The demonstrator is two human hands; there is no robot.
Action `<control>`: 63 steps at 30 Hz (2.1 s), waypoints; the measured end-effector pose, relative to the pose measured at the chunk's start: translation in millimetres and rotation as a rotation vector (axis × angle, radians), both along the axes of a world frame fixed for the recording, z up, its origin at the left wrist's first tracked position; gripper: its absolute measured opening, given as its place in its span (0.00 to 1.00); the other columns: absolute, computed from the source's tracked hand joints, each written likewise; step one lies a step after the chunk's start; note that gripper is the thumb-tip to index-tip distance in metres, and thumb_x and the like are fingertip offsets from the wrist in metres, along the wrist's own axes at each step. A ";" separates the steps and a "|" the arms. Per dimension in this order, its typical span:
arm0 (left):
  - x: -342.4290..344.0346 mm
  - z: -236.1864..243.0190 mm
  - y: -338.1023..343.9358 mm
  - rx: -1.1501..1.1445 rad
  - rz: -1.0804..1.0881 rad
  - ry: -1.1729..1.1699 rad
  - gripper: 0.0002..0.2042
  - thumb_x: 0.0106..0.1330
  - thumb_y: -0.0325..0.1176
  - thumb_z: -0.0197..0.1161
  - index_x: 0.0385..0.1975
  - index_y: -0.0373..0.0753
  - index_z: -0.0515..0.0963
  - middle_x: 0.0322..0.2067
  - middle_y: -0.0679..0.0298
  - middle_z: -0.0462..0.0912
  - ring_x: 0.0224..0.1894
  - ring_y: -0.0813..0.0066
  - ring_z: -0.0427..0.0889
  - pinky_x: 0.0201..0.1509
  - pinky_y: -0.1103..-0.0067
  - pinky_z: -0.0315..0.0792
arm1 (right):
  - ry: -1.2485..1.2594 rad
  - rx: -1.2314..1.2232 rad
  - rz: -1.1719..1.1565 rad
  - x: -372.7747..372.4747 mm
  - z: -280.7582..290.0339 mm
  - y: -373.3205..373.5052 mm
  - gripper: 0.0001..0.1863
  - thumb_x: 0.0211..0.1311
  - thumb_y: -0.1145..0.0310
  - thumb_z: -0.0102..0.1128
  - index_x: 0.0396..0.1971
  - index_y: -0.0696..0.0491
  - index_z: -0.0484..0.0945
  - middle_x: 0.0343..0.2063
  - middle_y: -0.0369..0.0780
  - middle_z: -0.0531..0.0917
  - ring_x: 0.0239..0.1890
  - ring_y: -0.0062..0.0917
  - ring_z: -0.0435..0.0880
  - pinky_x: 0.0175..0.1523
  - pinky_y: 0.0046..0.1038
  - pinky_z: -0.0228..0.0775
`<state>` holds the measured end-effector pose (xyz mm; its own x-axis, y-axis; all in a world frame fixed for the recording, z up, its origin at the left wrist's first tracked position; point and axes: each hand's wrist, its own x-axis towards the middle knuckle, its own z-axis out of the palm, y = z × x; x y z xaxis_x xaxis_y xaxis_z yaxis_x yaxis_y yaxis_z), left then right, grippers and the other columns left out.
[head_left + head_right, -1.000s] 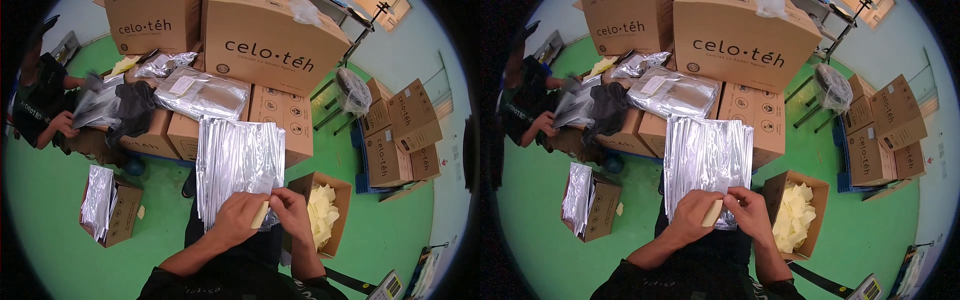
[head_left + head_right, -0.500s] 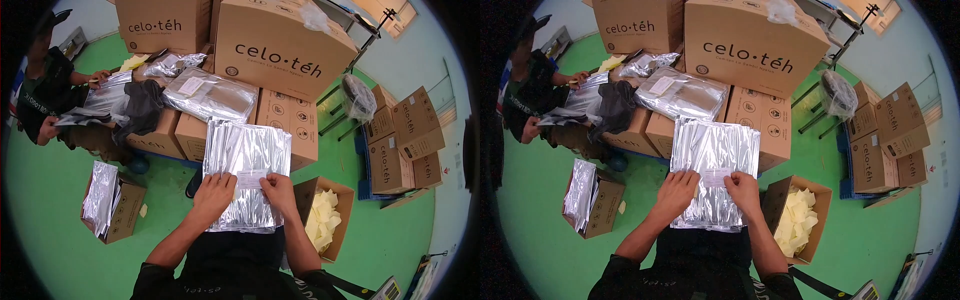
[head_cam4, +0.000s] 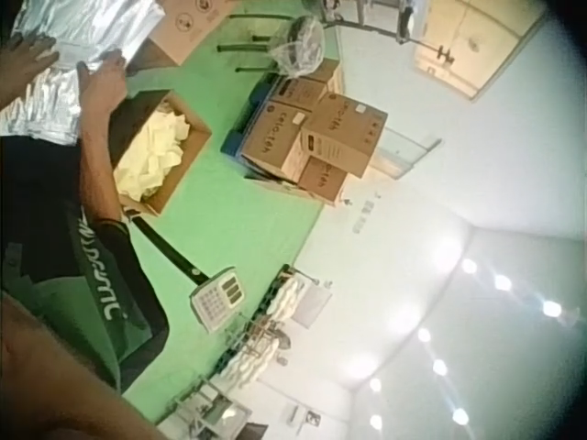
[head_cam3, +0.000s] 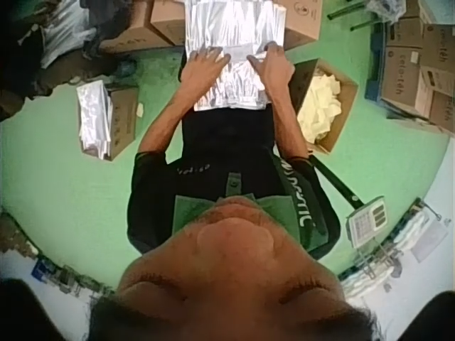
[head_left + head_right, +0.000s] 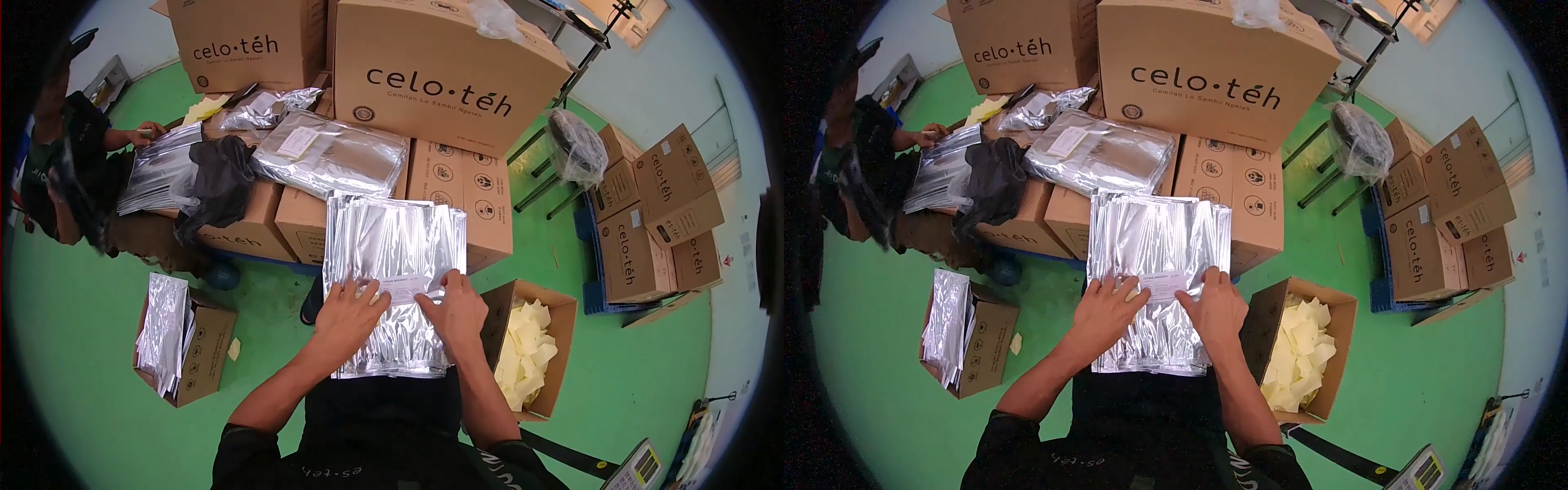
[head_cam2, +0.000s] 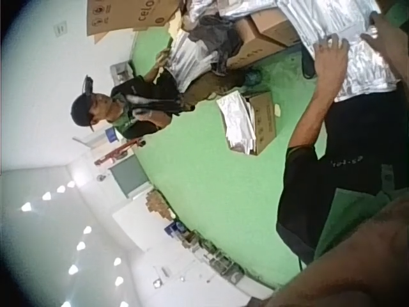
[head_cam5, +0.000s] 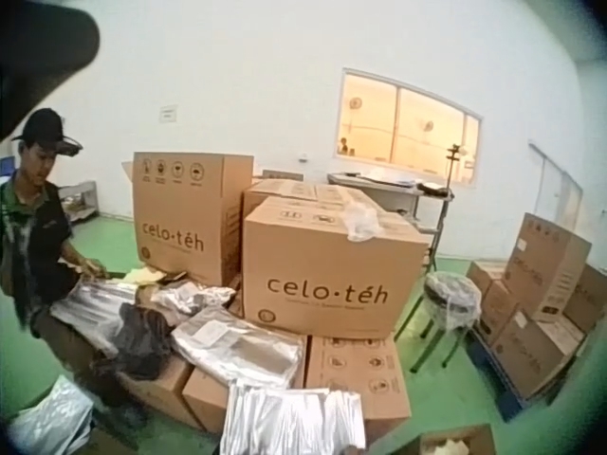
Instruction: Applying labels to silver foil packaging bags.
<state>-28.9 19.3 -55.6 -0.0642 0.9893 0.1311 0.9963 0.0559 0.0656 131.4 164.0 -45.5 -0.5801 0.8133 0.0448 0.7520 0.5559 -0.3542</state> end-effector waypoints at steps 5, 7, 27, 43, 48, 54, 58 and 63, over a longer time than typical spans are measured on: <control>-3.3 -3.3 1.3 -0.016 0.048 -0.076 0.22 0.58 0.30 0.64 0.55 0.45 0.76 0.51 0.60 0.76 0.53 0.56 0.77 0.52 0.63 0.69 | 0.121 0.131 -0.102 12.5 2.2 4.3 0.33 0.43 0.59 0.80 0.48 0.55 0.73 0.35 0.44 0.80 0.40 0.43 0.82 0.46 0.39 0.74; -6.2 0.4 1.8 -0.024 0.070 -0.102 0.23 0.57 0.29 0.64 0.56 0.44 0.75 0.51 0.59 0.76 0.54 0.54 0.77 0.53 0.63 0.69 | 0.119 -0.168 -0.168 17.5 5.8 7.1 0.33 0.47 0.56 0.78 0.49 0.57 0.72 0.39 0.48 0.82 0.42 0.44 0.83 0.46 0.41 0.75; -37.5 17.2 -88.9 0.839 0.417 -1.961 0.17 0.57 0.25 0.72 0.44 0.35 0.75 0.33 0.62 0.84 0.33 0.75 0.84 0.36 0.77 0.78 | 0.833 -0.647 0.272 21.6 93.0 4.6 0.13 0.61 0.70 0.70 0.41 0.60 0.80 0.32 0.39 0.85 0.34 0.19 0.82 0.44 0.22 0.74; -228.4 -202.3 -482.9 1.880 1.456 -1.627 0.14 0.72 0.44 0.56 0.45 0.38 0.75 0.36 0.62 0.81 0.39 0.64 0.80 0.43 0.65 0.77 | 0.901 -0.791 0.006 61.7 24.1 24.1 0.13 0.72 0.64 0.59 0.43 0.61 0.78 0.33 0.39 0.83 0.33 0.19 0.81 0.43 0.22 0.75; -217.1 -220.0 -419.0 1.585 1.461 -1.859 0.15 0.69 0.44 0.59 0.46 0.40 0.74 0.32 0.61 0.79 0.31 0.69 0.78 0.35 0.71 0.75 | 0.912 -0.771 -0.004 55.8 27.8 14.6 0.13 0.72 0.64 0.59 0.42 0.61 0.78 0.33 0.39 0.83 0.34 0.19 0.80 0.43 0.22 0.75; -93.2 -44.4 -166.2 1.063 0.687 -2.262 0.21 0.60 0.36 0.58 0.50 0.29 0.72 0.39 0.54 0.79 0.34 0.66 0.79 0.42 0.72 0.78 | 0.795 -0.721 0.085 53.3 29.9 -3.9 0.08 0.67 0.73 0.63 0.42 0.60 0.79 0.34 0.38 0.85 0.36 0.18 0.83 0.41 0.22 0.76; -12.9 10.8 -80.7 0.420 0.322 -2.382 0.22 0.57 0.37 0.61 0.50 0.31 0.73 0.43 0.55 0.81 0.39 0.67 0.83 0.42 0.70 0.79 | 0.460 -0.243 0.529 28.4 72.2 -39.4 0.44 0.39 0.64 0.83 0.60 0.54 0.71 0.56 0.47 0.77 0.57 0.41 0.76 0.61 0.36 0.69; 46.2 36.2 -20.2 0.125 0.304 -2.246 0.15 0.67 0.24 0.57 0.53 0.31 0.73 0.47 0.59 0.81 0.47 0.73 0.83 0.47 0.77 0.79 | 0.290 -0.074 0.741 14.8 75.7 -68.3 0.56 0.35 0.59 0.84 0.68 0.51 0.61 0.64 0.45 0.67 0.67 0.44 0.65 0.69 0.49 0.53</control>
<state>17.4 -1.0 -19.4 -0.2465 0.9204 -0.3035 -0.6956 0.0500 0.7167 146.2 95.7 30.2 -0.9443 0.2279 0.2374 0.0688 0.8421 -0.5348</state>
